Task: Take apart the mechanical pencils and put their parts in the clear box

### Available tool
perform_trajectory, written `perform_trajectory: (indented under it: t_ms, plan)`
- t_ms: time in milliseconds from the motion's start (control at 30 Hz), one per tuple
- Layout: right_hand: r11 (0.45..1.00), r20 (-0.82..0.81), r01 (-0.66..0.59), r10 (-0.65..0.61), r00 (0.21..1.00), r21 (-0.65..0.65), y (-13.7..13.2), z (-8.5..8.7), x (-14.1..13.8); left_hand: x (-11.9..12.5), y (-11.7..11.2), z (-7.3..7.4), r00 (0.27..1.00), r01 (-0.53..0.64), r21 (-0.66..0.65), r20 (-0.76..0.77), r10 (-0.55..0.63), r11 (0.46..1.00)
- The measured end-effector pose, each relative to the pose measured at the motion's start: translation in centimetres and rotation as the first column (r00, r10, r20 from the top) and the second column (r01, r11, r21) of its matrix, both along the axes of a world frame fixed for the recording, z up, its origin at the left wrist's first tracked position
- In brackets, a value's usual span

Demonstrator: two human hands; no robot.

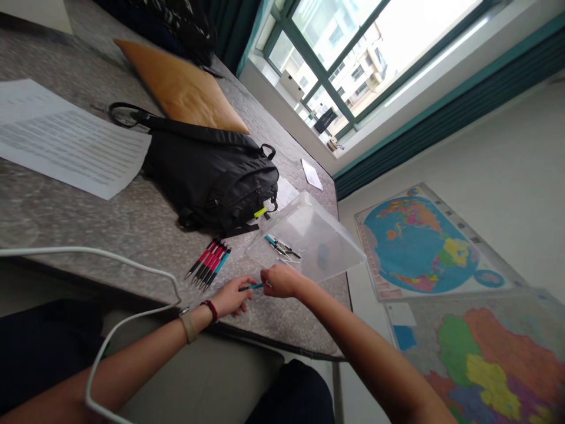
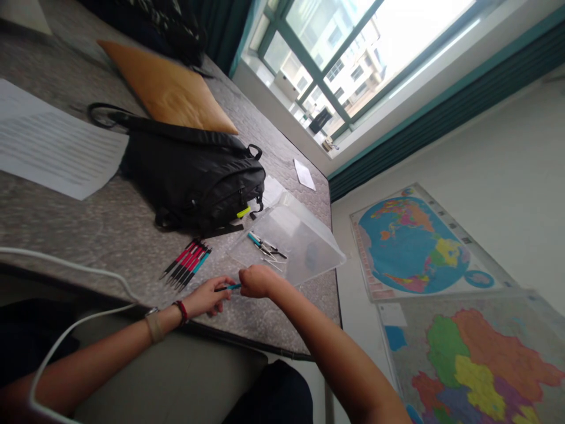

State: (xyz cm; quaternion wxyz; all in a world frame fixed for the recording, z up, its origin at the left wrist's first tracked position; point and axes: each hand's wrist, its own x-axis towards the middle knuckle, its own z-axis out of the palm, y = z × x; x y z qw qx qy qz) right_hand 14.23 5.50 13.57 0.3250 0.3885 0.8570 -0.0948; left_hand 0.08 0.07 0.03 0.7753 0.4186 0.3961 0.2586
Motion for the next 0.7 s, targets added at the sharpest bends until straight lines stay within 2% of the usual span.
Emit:
perform_trajectory:
  t_ms: [67,133,233,333,400,500,600,700]
  plan:
    - [1.000,-0.036,0.027,-0.027,0.999,-0.008,0.2,0.2,-0.1,0.0,0.1,0.1,1.000,-0.006,-0.017,0.009,0.006,1.000]
    - [0.997,-0.139,0.076,-0.080,0.987,-0.034,0.2,0.8,-0.2,-0.1,0.2,0.2,0.999,-0.007,-0.031,0.035,0.008,0.999]
    - [0.982,-0.329,0.184,-0.187,0.926,-0.041,0.0,2.1,-0.1,-0.3,0.4,0.3,0.997,0.005,-0.050,0.076,-0.001,0.999]
    - [0.947,-0.436,0.317,-0.266,0.860,0.046,-0.4,3.3,0.7,-0.4,0.4,0.3,0.996,0.009,-0.066,0.085,-0.004,0.998]
    - [0.920,-0.454,0.381,-0.300,0.839,0.096,-0.3,3.3,1.9,-0.4,0.4,0.4,0.996,0.005,-0.078,0.087,0.001,0.997]
    - [0.880,-0.385,0.453,-0.374,0.844,0.139,0.4,1.8,4.3,-0.3,0.4,0.4,0.995,-0.008,-0.087,0.095,0.016,0.996]
    - [0.800,-0.225,0.557,-0.514,0.828,0.221,1.6,-0.8,6.4,-0.3,0.3,0.4,0.995,-0.012,-0.085,0.095,0.020,0.996]
    - [0.764,-0.175,0.590,-0.563,0.807,0.262,2.7,-3.1,7.5,-0.3,0.3,0.3,0.994,-0.014,-0.089,0.110,0.024,0.996]
